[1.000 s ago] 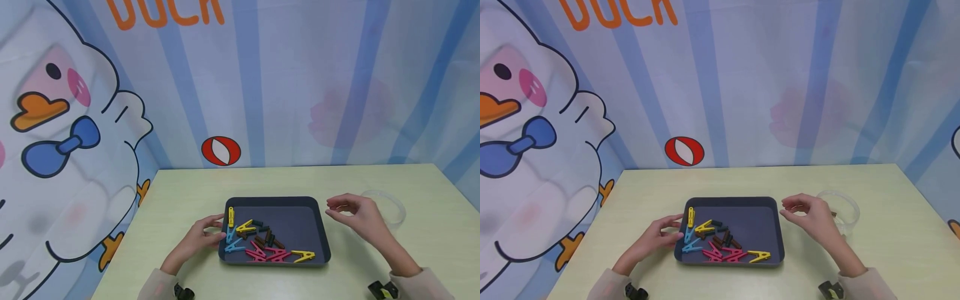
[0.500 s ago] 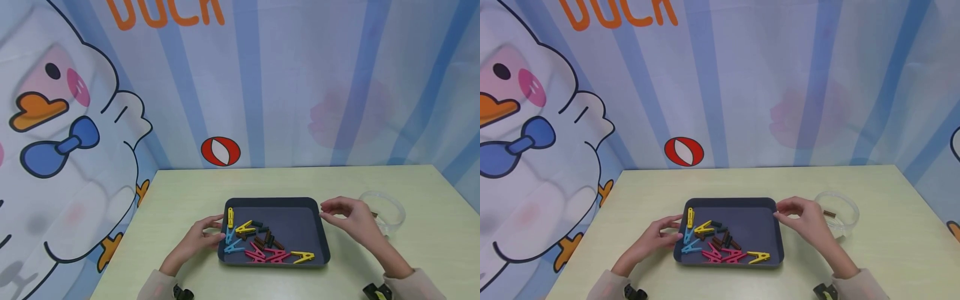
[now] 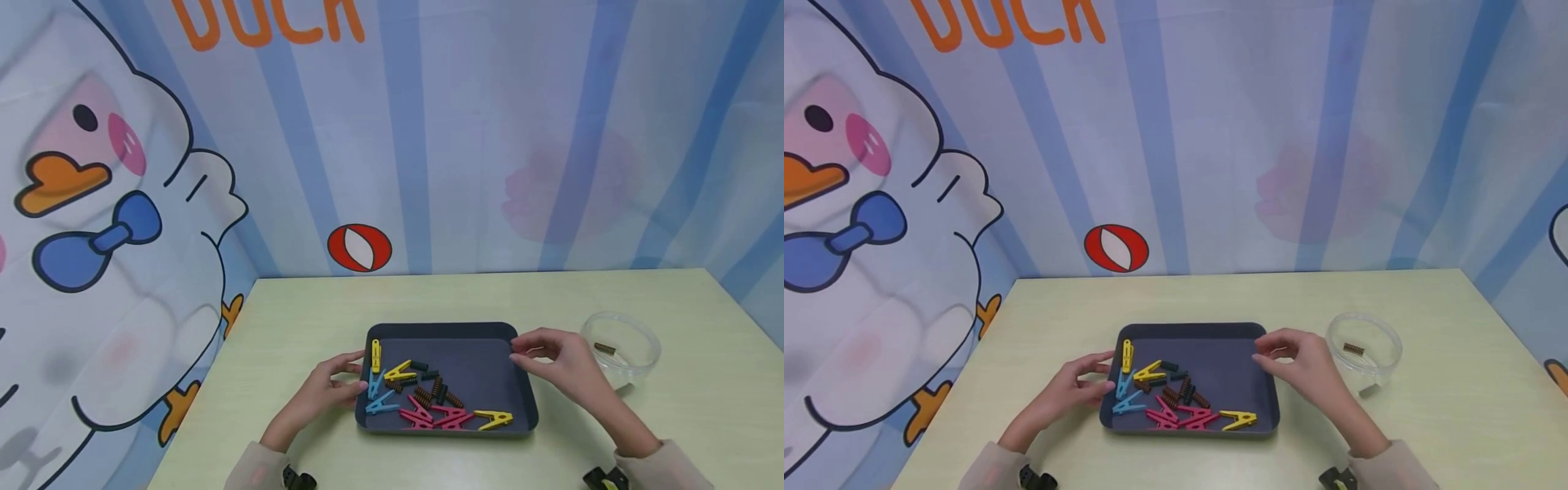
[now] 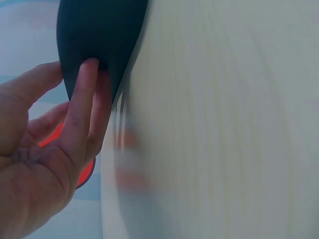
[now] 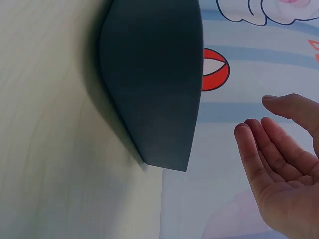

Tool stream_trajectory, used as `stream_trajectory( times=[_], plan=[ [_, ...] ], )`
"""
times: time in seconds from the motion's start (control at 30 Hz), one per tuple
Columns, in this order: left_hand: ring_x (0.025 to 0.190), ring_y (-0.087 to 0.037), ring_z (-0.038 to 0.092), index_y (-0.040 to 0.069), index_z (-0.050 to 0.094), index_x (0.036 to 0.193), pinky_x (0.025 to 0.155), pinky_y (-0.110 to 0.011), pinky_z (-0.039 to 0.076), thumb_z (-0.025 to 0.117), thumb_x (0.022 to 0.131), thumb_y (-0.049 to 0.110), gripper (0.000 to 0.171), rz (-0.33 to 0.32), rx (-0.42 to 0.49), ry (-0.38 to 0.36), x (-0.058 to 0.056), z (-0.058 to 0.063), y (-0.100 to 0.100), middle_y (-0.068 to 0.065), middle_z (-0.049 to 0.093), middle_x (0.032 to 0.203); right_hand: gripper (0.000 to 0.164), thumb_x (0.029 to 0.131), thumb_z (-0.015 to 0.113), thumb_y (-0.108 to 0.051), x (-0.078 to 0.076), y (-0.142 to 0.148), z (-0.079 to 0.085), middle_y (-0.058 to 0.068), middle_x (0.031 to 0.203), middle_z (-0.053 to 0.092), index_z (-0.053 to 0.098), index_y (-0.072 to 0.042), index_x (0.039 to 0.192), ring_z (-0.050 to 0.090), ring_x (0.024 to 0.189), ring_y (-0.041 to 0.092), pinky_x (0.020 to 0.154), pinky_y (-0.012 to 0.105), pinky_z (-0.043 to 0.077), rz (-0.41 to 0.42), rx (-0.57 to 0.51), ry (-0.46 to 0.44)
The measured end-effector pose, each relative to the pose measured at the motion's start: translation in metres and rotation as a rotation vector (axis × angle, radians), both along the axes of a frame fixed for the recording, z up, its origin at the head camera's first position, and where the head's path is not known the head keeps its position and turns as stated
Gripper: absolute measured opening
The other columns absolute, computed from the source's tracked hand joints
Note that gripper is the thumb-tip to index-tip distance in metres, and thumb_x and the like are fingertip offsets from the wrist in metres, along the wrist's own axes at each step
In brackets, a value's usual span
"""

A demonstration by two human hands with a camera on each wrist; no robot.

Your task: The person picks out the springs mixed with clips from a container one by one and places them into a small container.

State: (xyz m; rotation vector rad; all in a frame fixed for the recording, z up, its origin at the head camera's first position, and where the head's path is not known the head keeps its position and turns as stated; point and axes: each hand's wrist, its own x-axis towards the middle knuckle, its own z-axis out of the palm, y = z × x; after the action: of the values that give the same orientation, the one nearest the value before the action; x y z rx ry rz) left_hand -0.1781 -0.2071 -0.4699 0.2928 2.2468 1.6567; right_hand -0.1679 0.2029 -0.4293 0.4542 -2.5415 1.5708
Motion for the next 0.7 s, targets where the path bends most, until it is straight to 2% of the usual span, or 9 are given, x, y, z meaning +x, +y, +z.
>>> stream_trajectory(
  times=[0.2, 0.5, 0.7],
  plan=[
    [0.083, -0.029, 0.07, 0.001, 0.041, 0.15, 0.071, -0.041, 0.061, 0.067, 0.096, 0.01, 0.06, 0.005, 0.003, -0.003, 0.0, 0.001, 0.001, -0.026, 0.055, 0.129, 0.023, 0.083, 0.081, -0.006, -0.001, -0.004, -0.002, 0.016, 0.101, 0.072, 0.074, 0.002, 0.104, 0.07, 0.084, 0.015, 0.073, 0.026, 0.059, 0.023, -0.039, -0.012],
    [0.085, -0.029, 0.071, 0.001, 0.043, 0.149, 0.071, -0.039, 0.061, 0.068, 0.096, 0.01, 0.06, -0.001, -0.001, 0.002, -0.001, 0.0, 0.002, -0.028, 0.055, 0.13, 0.02, 0.082, 0.081, -0.002, -0.002, -0.013, -0.003, 0.015, 0.099, 0.072, 0.074, 0.0, 0.1, 0.07, 0.08, 0.015, 0.07, 0.03, 0.06, 0.04, -0.033, -0.021],
    [0.086, -0.03, 0.071, 0.001, 0.043, 0.149, 0.071, -0.039, 0.061, 0.068, 0.096, 0.01, 0.06, 0.001, 0.002, 0.0, 0.0, 0.001, 0.001, -0.028, 0.054, 0.131, 0.019, 0.082, 0.08, 0.002, -0.003, -0.019, -0.007, 0.017, 0.098, 0.071, 0.073, 0.002, 0.1, 0.069, 0.079, 0.016, 0.068, 0.027, 0.06, 0.07, -0.05, -0.05]
  ],
)
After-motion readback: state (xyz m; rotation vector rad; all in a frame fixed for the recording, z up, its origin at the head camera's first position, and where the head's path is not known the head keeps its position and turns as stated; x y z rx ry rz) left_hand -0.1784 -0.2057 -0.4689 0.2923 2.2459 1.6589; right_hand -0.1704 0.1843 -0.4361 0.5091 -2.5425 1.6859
